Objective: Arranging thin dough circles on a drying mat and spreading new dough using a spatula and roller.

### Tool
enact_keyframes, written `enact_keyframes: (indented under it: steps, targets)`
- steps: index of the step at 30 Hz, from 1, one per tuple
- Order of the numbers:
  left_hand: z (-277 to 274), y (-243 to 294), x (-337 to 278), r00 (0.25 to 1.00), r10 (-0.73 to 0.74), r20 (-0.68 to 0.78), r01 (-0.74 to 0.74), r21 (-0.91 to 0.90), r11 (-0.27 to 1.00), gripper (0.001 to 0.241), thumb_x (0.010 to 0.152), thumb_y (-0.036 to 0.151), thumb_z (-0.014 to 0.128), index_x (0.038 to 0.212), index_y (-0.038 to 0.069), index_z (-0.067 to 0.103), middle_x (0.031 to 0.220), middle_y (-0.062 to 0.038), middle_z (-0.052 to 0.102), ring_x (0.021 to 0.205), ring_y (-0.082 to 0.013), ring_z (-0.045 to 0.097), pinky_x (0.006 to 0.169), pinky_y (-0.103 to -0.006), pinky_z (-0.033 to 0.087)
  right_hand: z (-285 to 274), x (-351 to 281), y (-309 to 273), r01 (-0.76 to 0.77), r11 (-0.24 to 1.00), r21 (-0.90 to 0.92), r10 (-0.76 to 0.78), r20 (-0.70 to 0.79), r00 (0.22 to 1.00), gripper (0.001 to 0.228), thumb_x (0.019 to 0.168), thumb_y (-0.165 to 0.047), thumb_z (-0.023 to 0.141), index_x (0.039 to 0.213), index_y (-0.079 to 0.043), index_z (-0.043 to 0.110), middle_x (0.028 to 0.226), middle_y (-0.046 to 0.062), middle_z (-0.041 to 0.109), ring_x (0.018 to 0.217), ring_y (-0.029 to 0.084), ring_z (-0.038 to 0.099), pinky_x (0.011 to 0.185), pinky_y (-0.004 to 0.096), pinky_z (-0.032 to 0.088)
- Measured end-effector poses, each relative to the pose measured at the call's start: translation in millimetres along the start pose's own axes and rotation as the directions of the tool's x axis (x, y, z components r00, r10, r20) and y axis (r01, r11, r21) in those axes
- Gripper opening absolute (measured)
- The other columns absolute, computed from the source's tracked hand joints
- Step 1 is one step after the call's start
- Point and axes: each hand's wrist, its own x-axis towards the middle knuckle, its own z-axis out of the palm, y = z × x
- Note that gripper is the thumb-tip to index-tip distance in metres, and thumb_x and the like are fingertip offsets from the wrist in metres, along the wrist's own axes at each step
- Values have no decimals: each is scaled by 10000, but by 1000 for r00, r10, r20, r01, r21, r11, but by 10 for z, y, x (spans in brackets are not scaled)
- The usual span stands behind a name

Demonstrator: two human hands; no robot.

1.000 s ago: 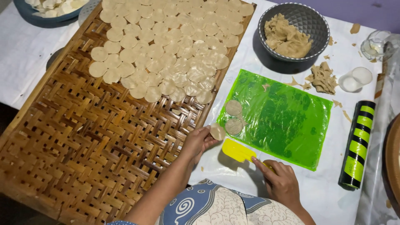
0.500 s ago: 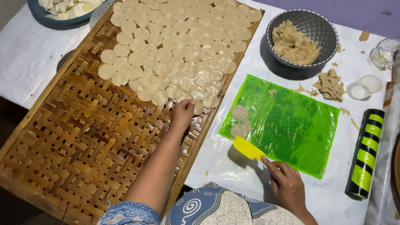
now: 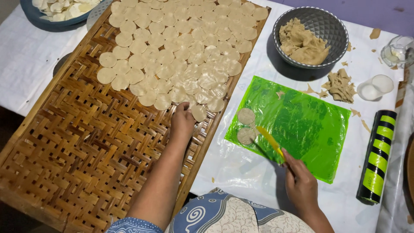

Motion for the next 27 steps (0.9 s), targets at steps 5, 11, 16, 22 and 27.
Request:
enact_keyframes:
  steps: [5,11,16,22,27]
  targets:
    - [-65,165,-103,999,36,-10,-36,39,999,450,926,-6,516,1372,46,553,992,-122,742,837,-222,716,793,-366,576,-65,323,-315,-15,990,138,29,-103,994,423,954,45,624,1365,-50,663,1084,147,767,740,161,707,563,276,539]
    - [-74,180,-114,996,61,-61,-66,-73,995,372,897,-34,581,1262,42,589,909,-110,729,707,-188,699,687,-328,587,-1,416,-383,-41,978,203,60,-85,995,389,949,57,628,1326,-32,672,1130,172,759,749,160,712,527,249,546]
    - [-86,457,-132,999,36,29,-28,-240,970,454,891,-66,603,1323,72,578,1081,-133,739,745,-163,736,705,-274,640,11,364,-331,-108,976,192,116,-33,993,384,950,22,627,1327,-39,667,1081,183,770,744,171,725,501,253,560]
    - [-78,370,-31,997,71,16,-71,26,997,505,895,-46,589,1379,89,538,1051,-111,746,878,-222,736,806,-358,603,-57,335,-306,-89,971,224,112,-92,989,399,956,35,634,1349,-24,668,1061,165,769,761,161,712,555,263,534]
    - [-150,437,-126,999,30,-34,-22,207,978,542,935,39,621,1463,101,517,1112,-86,776,921,-219,761,829,-379,604,-66,313,-186,-112,962,249,140,-98,985,414,968,36,614,1371,-45,657,1137,166,752,829,179,720,645,286,559]
